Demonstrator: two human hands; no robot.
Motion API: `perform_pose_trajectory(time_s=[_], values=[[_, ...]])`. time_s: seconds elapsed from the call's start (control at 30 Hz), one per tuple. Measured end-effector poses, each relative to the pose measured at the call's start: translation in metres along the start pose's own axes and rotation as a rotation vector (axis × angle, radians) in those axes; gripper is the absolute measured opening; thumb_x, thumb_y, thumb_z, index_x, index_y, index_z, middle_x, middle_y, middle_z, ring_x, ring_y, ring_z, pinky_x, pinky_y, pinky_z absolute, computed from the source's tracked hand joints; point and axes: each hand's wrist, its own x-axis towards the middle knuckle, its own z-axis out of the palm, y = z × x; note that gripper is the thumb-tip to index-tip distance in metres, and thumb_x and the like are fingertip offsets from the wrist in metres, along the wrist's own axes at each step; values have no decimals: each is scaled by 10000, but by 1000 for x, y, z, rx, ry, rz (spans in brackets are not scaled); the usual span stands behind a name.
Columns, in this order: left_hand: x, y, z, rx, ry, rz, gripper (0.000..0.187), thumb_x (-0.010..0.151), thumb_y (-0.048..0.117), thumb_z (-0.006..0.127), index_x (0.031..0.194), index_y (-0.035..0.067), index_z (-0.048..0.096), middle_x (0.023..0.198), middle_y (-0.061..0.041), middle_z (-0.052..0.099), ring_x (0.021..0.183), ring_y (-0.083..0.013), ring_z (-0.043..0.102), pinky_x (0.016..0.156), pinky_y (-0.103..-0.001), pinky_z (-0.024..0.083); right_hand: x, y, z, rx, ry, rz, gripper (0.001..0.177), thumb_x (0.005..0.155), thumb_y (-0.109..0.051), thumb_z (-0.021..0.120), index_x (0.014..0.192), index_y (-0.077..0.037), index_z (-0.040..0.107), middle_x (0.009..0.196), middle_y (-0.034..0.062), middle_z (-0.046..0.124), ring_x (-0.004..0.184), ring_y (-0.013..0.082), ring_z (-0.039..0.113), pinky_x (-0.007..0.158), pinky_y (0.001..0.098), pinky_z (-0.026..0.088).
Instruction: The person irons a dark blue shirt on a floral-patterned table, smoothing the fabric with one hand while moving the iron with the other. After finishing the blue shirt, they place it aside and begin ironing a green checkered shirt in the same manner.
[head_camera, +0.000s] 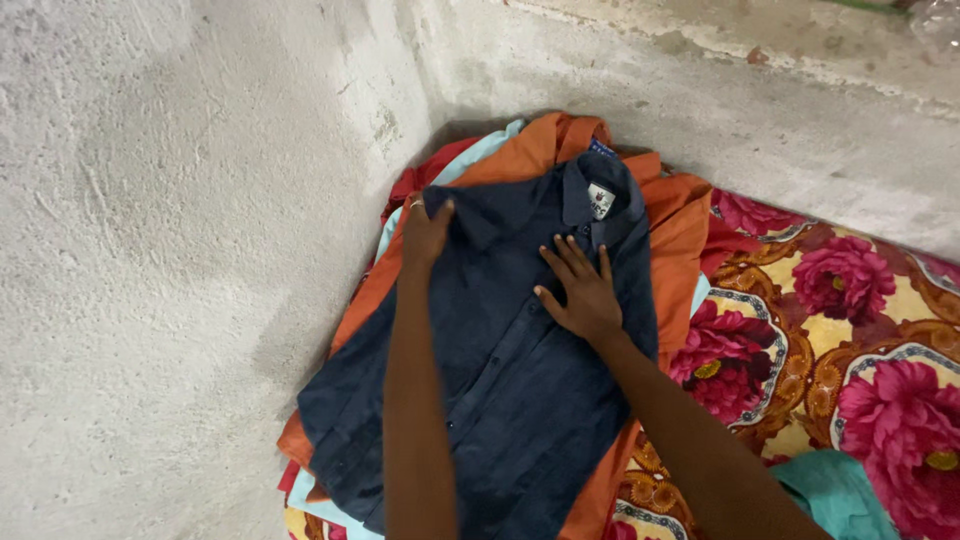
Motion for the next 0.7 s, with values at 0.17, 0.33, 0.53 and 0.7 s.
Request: perform_pose_trajectory(time_s=[0.17, 0.33, 0.53, 0.7], values=[[-55, 95, -25, 486, 33, -143, 696, 946, 470, 623, 1514, 92, 486, 1554, -186, 470, 1490, -370, 414, 1251, -500, 320, 0, 4, 3, 0, 6, 0, 645, 965, -530, 571, 1515, -197, 510, 1627, 99, 412, 1540, 259, 308, 1235, 638, 113], [-130, 90, -17, 676, 151, 499, 772, 1032, 581, 514, 1598, 64, 418, 1704, -205, 274, 1594, -391, 210, 1270, -625, 149, 1, 1, -2, 1, -9, 1, 620, 957, -525, 588, 1481, -195, 553, 1609, 86, 432, 1540, 254, 322, 1232, 640, 127], [-200, 48, -14, 793, -32, 265, 869, 910, 721, 440, 1565, 154, 371, 1663, -194, 240, 1542, -404, 135, 1136, -753, 47, 2, -1, -5, 3, 4, -19, 631, 956, -514, 582, 1495, -188, 536, 1630, 81, 425, 1536, 246, 335, 1236, 637, 147], [-212, 42, -4, 696, 66, 275, 857, 947, 720, 442, 1598, 167, 377, 1681, -188, 253, 1567, -411, 143, 1175, -745, 59, 5, 9, 5, -78, -115, -43, 696, 958, -537, 579, 1559, -216, 437, 1665, 68, 288, 1538, 275, 289, 1188, 665, 132]])
